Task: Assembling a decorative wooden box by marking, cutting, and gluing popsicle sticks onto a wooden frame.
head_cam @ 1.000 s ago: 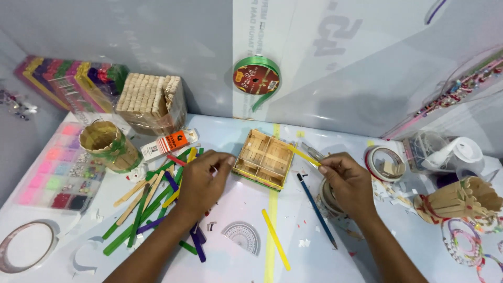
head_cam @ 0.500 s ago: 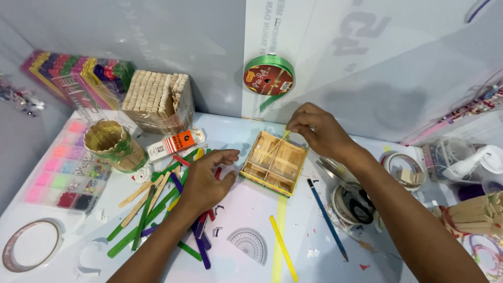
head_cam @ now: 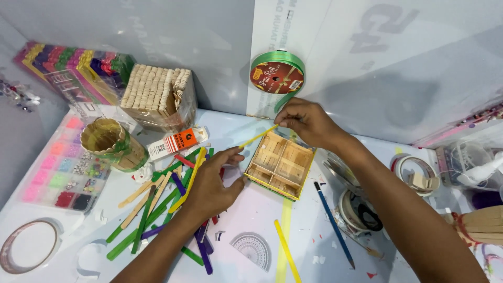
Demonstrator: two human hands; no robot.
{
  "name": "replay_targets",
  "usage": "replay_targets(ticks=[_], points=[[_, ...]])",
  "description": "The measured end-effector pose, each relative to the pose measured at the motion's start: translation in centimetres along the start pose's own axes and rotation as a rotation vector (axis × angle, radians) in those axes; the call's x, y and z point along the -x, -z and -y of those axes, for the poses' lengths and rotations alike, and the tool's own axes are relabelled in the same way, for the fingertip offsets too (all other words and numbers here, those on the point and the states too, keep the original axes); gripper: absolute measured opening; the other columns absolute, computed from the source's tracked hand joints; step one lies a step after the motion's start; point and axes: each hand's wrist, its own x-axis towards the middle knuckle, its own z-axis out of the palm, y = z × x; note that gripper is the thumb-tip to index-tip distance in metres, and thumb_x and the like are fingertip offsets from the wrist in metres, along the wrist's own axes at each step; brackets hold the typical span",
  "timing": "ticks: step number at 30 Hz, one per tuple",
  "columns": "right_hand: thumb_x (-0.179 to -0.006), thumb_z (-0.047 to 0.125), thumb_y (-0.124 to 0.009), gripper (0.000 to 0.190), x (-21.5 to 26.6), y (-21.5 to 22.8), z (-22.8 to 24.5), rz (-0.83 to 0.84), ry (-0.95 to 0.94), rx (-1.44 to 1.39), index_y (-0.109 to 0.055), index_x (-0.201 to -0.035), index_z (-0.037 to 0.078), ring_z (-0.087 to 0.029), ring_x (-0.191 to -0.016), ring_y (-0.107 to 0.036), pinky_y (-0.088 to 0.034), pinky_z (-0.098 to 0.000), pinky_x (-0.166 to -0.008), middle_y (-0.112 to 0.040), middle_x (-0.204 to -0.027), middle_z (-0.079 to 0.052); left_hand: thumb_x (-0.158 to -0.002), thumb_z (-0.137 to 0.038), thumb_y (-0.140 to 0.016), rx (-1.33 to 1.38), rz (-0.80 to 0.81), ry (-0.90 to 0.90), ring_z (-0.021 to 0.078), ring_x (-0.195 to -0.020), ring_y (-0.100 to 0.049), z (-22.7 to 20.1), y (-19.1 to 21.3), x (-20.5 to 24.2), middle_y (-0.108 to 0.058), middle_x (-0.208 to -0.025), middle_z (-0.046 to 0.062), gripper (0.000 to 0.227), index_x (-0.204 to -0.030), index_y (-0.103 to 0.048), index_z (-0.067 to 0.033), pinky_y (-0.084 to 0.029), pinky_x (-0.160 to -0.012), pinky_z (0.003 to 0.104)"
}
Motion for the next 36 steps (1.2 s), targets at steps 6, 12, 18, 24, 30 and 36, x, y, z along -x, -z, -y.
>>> replay_targets(ticks=[6,12,18,24,30,36], points=[[-0.095,-0.001,-0.070,0.007,0.2,0.2,2.6,0.059,-0.089,-0.082,-0.075,-0.100,-0.001,-0.016,-0.081,-0.060,-0.052,-0.0345,-0.075,-0.065,-0.087,-0.010,-0.088,-0.010,-0.076,0.170,-0.284,-0.080,0.0284,-0.098,-0.075,1.1,-0.5,-0.1,-0.079,-0.098,0.013,0.034,-0.121,-0.075,-0.0070,-0.053,-0.093,0.042],[-0.095,0.001,-0.070,0.011,0.0,0.7,4.5,0.187,-0.198,-0.183,-0.076,-0.103,-0.002,-0.015,-0.079,-0.059,-0.054,-0.0351,-0.075,-0.064,-0.082,-0.008,-0.094,-0.021,-0.076,0.271,-0.427,0.035,0.0161,-0.086,-0.071,0.1,0.1,0.0,-0.080,-0.088,0.012,0.022,-0.112,-0.080,-0.0095,-0.055,-0.083,0.035],[-0.102,0.003,-0.059,0.020,-0.3,1.8,5.5,0.244,-0.353,-0.337,-0.075,-0.113,-0.002,-0.013,-0.082,-0.060,-0.056,-0.0296,-0.078,-0.069,-0.087,-0.008,-0.093,-0.014,-0.075,0.360,-0.507,0.077,0.0153,-0.079,-0.074,0.0,0.2,-0.3,-0.080,-0.080,0.011,0.012,-0.101,-0.082,-0.0077,-0.056,-0.082,0.033],[-0.095,0.005,-0.071,0.017,-0.8,1.2,6.3,0.195,-0.160,-0.109,-0.078,-0.111,0.003,-0.015,-0.084,-0.059,-0.054,-0.0336,-0.078,-0.069,-0.090,-0.009,-0.094,-0.013,-0.075,0.359,-0.541,0.063,0.0153,-0.080,-0.073,-0.5,0.3,-0.1,-0.079,-0.078,0.013,0.013,-0.100,-0.081,-0.0039,-0.057,-0.083,0.035],[-0.091,0.002,-0.073,0.013,-1.1,0.3,5.6,0.210,-0.004,0.121,-0.079,-0.101,0.008,-0.018,-0.080,-0.063,-0.054,-0.0344,-0.076,-0.068,-0.087,-0.007,-0.094,-0.013,-0.075,0.354,-0.547,0.031,0.0167,-0.080,-0.074,-0.5,0.0,0.1,-0.079,-0.079,0.012,0.013,-0.102,-0.081,-0.0040,-0.058,-0.082,0.034],[-0.093,-0.002,-0.069,0.013,-1.6,0.7,2.8,0.175,0.045,0.198,-0.077,-0.101,0.004,-0.030,-0.088,-0.070,-0.055,-0.0407,-0.081,-0.071,-0.095,-0.013,-0.087,-0.014,-0.079,0.307,-0.338,0.043,0.0135,-0.091,-0.072,0.3,0.0,0.0,-0.081,-0.087,0.009,0.017,-0.103,-0.084,-0.0109,-0.054,-0.089,0.034]])
